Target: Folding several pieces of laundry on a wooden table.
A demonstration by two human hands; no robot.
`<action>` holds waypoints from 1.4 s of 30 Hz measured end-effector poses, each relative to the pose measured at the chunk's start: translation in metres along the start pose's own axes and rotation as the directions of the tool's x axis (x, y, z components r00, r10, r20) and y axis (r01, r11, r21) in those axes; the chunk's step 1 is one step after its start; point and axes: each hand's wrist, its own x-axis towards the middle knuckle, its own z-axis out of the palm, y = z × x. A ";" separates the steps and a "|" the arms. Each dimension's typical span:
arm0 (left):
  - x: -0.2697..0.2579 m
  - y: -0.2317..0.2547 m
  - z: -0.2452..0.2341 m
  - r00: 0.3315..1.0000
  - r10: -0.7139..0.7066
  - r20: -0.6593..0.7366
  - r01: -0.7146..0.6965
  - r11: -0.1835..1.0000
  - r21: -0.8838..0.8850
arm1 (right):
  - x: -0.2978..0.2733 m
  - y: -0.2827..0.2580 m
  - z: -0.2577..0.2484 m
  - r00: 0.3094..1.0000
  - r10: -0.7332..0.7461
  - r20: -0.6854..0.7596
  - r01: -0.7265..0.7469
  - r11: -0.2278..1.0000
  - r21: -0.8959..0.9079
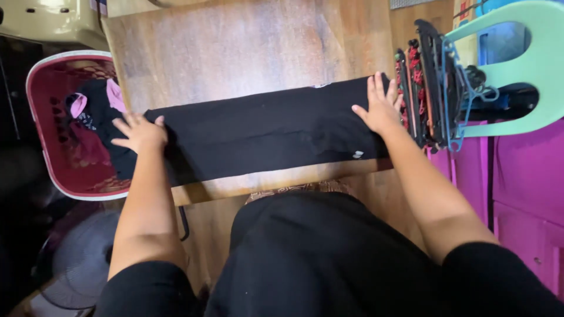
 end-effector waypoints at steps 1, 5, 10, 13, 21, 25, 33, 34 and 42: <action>-0.007 0.015 -0.004 1.000 -0.006 -0.005 0.006 1.000 -0.005 | -0.006 0.003 -0.006 1.000 -0.009 -0.004 0.009 1.000 -0.001; -0.085 0.088 -0.031 0.901 0.203 -0.383 -0.236 0.971 -0.041 | -0.053 0.012 -0.013 0.928 -0.263 -0.265 0.279 0.960 0.023; -0.257 0.210 -0.054 0.385 0.852 -0.354 -0.919 0.390 -0.060 | -0.105 0.023 -0.013 0.766 -0.581 -0.274 0.584 0.808 -0.078; -0.284 0.238 0.014 0.104 0.964 -0.243 -0.994 0.094 -0.050 | -0.107 0.025 -0.012 0.710 -0.665 -0.234 0.678 0.735 -0.031; -0.265 0.228 0.042 0.554 0.807 -0.206 -0.760 0.389 -0.520 | -0.067 0.042 0.004 0.775 -0.614 -0.151 0.617 0.682 0.393; -0.254 0.250 0.043 0.625 0.755 -0.199 -0.720 0.458 -0.522 | -0.034 0.044 0.025 0.943 -0.332 -0.016 0.290 0.798 0.528; -0.218 0.274 0.043 0.626 0.775 -0.086 -0.636 0.443 -0.632 | -0.003 0.037 0.065 0.982 -0.037 -0.183 0.085 0.961 0.264; -0.205 0.277 0.071 0.633 0.769 -0.086 -0.631 0.448 -0.634 | -0.010 0.028 0.060 0.983 -0.046 -0.179 0.093 0.960 0.262; -0.238 0.292 0.046 0.932 0.344 -0.114 -0.320 0.634 -0.704 | -0.046 -0.032 0.012 0.947 0.226 -0.229 -0.181 0.962 0.203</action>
